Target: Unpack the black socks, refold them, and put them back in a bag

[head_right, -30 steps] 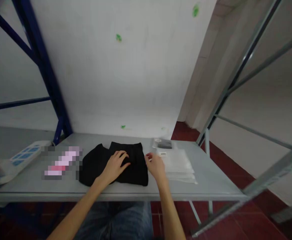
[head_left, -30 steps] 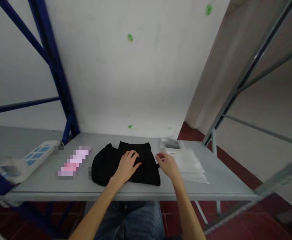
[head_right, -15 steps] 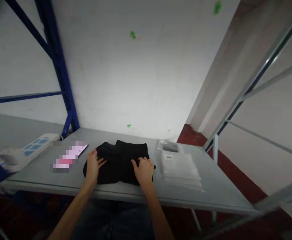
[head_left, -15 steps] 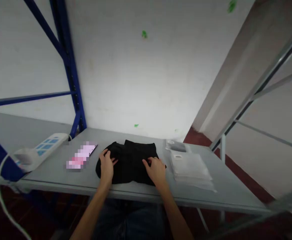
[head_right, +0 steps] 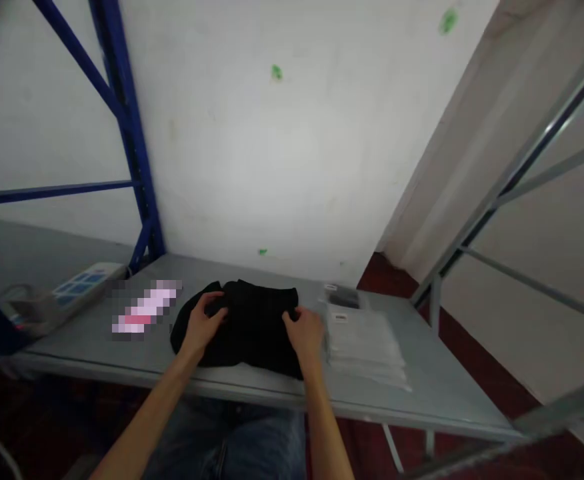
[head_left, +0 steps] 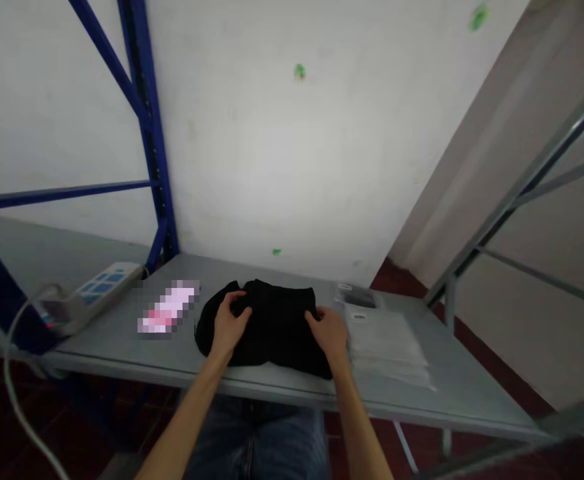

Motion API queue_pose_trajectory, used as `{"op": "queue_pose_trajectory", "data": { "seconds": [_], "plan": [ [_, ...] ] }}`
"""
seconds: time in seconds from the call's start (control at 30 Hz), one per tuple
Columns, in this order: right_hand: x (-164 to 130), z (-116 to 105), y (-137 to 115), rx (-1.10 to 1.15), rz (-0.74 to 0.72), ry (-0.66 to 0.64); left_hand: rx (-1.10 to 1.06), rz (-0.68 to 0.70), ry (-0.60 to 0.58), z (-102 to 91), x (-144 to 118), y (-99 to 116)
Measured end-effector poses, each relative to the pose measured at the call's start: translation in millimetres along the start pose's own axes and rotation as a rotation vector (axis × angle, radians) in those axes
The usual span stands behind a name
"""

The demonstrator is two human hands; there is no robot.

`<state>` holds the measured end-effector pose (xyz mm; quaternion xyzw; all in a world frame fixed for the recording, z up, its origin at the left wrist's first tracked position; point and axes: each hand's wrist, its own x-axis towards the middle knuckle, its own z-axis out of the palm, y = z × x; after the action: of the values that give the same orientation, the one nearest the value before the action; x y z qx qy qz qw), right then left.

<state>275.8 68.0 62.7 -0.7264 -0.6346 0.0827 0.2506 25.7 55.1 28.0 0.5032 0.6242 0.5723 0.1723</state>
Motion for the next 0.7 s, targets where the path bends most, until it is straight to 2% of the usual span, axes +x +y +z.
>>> {"op": "queue_pose_trajectory", "data": {
  "seconds": [0.1, 0.2, 0.27, 0.37, 0.43, 0.53, 0.63, 0.7],
  "plan": [
    [0, -4, 13, -0.026, 0.021, -0.015, 0.154, 0.031, -0.043, 2.6, -14, 14],
    [-8, 4, 21, -0.097, 0.002, -0.027, 0.373, 0.074, -0.011, 2.5, -32, 28],
    [-14, 10, 23, -0.133, -0.011, 0.008, 0.458, 0.218, -0.048, 4.6, -39, 36],
    [-18, 15, 23, -0.140, -0.019, 0.056, 0.465, 0.392, -0.193, 12.6, -39, 37],
    [-17, 15, 24, -0.124, -0.019, 0.058, 0.429, 0.385, -0.249, 18.0, -33, 31],
    [-15, 15, 28, -0.079, -0.019, 0.048, 0.314, 0.317, -0.255, 20.8, -23, 21],
    [-15, 16, 32, -0.051, -0.015, 0.059, 0.174, 0.272, -0.207, 15.2, -17, 17],
    [-15, 18, 33, -0.046, -0.013, 0.075, 0.104, 0.181, -0.132, 7.4, -15, 17]
  ]
}}
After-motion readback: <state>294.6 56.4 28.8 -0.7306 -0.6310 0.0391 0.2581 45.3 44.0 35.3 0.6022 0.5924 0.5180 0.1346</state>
